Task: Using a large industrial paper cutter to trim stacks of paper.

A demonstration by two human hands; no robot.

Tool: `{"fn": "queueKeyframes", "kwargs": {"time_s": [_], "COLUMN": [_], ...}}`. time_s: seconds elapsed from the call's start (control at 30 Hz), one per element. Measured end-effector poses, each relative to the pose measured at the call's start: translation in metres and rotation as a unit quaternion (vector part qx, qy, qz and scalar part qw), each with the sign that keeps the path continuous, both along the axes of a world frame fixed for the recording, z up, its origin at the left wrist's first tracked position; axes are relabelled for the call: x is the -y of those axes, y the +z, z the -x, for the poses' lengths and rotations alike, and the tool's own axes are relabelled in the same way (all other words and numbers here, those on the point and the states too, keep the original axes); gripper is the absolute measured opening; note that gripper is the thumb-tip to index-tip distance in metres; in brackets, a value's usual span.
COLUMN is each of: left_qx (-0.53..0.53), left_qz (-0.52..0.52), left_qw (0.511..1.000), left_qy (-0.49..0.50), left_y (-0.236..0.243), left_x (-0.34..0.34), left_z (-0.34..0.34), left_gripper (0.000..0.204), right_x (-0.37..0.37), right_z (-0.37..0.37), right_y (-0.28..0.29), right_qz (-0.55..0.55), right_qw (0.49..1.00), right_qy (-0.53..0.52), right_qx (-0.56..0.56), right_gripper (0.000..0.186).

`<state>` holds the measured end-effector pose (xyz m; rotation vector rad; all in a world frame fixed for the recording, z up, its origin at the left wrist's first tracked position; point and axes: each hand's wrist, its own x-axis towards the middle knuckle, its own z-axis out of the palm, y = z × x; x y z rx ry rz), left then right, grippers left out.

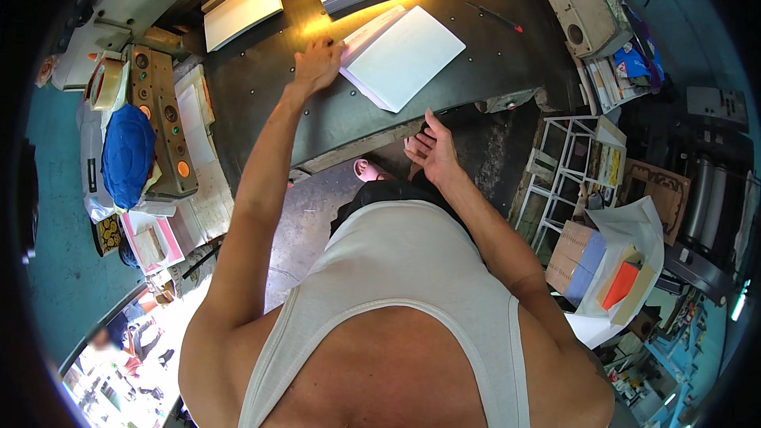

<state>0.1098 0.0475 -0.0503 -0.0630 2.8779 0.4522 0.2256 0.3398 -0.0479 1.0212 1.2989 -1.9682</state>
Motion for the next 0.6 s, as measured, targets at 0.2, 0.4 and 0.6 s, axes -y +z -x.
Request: {"fn": "queueKeyframes", "kwargs": {"time_s": [0.2, 0.4, 0.6], "left_qx": [-0.022, 0.022, 0.060], "left_qz": [-0.107, -0.027, -0.040], "left_qw": [0.993, 0.997, 0.995], "left_qy": [0.045, 0.065, 0.066], "left_y": [-0.011, -0.006, -0.014], "left_x": [0.021, 0.002, 0.011], "left_z": [0.024, 0.048, 0.064], "left_gripper": [0.049, 0.044, 0.037], "right_x": [0.021, 0.018, -0.004], "right_z": [-0.001, 0.013, 0.018], "right_y": [0.002, -0.010, -0.020], "right_qz": [0.060, 0.068, 0.103], "right_qw": [0.997, 0.998, 0.994], "right_qy": [-0.039, -0.008, 0.027], "right_qx": [-0.008, -0.017, 0.002], "right_gripper": [0.091, 0.084, 0.068]}}
